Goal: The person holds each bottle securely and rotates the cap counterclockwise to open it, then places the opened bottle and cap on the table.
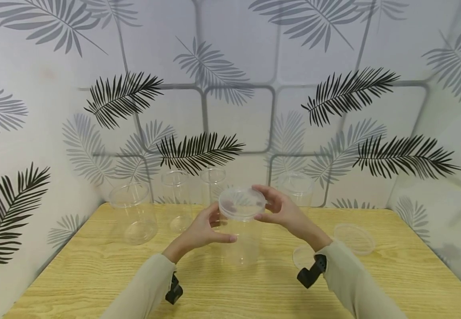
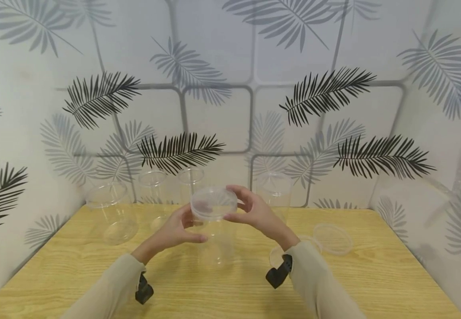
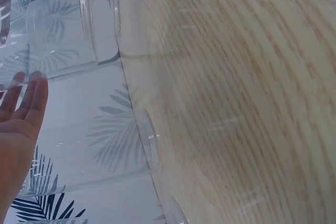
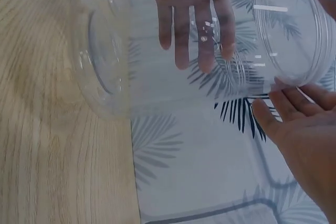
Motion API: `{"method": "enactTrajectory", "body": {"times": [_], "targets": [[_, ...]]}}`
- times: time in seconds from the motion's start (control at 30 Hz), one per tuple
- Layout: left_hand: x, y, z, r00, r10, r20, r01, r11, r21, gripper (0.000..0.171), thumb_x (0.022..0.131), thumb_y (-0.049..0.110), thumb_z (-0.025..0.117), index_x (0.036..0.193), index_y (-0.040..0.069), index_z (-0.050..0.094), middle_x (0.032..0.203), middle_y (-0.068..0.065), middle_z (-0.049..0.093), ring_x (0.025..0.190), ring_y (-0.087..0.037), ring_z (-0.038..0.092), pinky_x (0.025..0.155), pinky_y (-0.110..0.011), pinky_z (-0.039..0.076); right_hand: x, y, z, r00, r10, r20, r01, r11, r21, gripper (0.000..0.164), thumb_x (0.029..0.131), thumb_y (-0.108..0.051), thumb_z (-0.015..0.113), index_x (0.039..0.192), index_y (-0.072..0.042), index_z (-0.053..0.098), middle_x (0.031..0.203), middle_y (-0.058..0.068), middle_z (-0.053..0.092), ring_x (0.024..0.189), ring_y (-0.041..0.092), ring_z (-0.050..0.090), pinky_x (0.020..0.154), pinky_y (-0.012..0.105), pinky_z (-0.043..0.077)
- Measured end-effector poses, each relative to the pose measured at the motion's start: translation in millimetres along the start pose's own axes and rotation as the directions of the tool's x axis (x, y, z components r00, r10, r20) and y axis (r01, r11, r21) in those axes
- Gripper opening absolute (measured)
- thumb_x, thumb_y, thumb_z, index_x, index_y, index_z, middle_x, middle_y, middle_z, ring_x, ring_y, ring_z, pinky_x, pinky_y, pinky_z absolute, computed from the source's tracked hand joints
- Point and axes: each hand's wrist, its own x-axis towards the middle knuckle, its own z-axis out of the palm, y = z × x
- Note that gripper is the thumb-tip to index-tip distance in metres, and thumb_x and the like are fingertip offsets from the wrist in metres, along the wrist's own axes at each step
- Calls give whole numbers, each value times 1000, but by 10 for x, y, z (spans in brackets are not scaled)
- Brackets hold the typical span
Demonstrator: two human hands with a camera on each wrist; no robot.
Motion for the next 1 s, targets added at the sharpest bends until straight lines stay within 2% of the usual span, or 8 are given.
{"method": "enactTrajectory", "body": {"times": [0.07,0.17,0.3,0.4,0.5,0.67,0.83,1.0], "targets": [[20,-69,-7,1000,9,24,-9,1000,-2,81,68,14,81,136,9,37,130,-12,49,115,-29,52,98,-44,43,8,32,-54,998,-3,67,-2,997,75,72,82,-12,68,142,-6,27,138,14,38,120,27,46,87,29,50],[43,-152,-9,999,10,48,-10,1000,0,81,69,15,81,136,10,38,129,-9,50,115,-26,52,99,-42,43,17,69,-107,992,-5,129,-12,992,125,72,84,-10,66,142,-4,25,138,13,38,120,26,46,86,27,50],[43,-179,-8,999,5,52,-5,1000,11,81,69,17,80,137,10,37,129,-8,51,115,-25,52,99,-41,43,15,79,-123,988,14,155,-36,990,139,73,84,-10,65,144,-6,23,140,12,36,124,32,41,89,28,49],[25,-139,-6,999,-4,48,3,1000,5,81,70,16,80,138,10,36,130,-11,50,117,-30,51,100,-45,41,0,55,-113,988,16,151,-37,990,134,74,85,-11,64,145,-6,21,143,14,32,124,28,42,89,27,48],[-4,-53,4,1000,-13,26,13,1000,1,81,70,13,79,138,10,36,131,-13,49,117,-32,50,100,-48,40,-21,21,-91,995,6,102,-15,996,86,74,85,-13,65,144,-6,22,146,13,28,128,22,39,98,33,43],[-39,90,33,998,-38,-45,40,999,31,78,70,10,78,136,8,37,130,-14,49,118,-33,49,100,-49,39,-56,-11,-11,998,-4,-65,-1,998,-66,72,82,-16,68,142,-8,28,147,10,29,136,29,26,109,49,27],[-40,148,53,995,-56,-85,60,997,41,77,70,9,78,135,9,37,132,-13,48,119,-31,48,101,-49,39,-51,-40,118,980,-23,-196,-7,989,-148,74,78,-15,72,139,-4,31,144,13,34,134,28,29,109,49,28],[-23,114,74,995,-50,-87,55,997,47,78,70,11,79,136,10,36,133,-15,47,120,-33,48,101,-49,39,-32,-47,201,965,6,-263,-63,976,-210,79,76,-21,75,140,-6,30,144,12,34,132,31,32,107,47,32]]}}
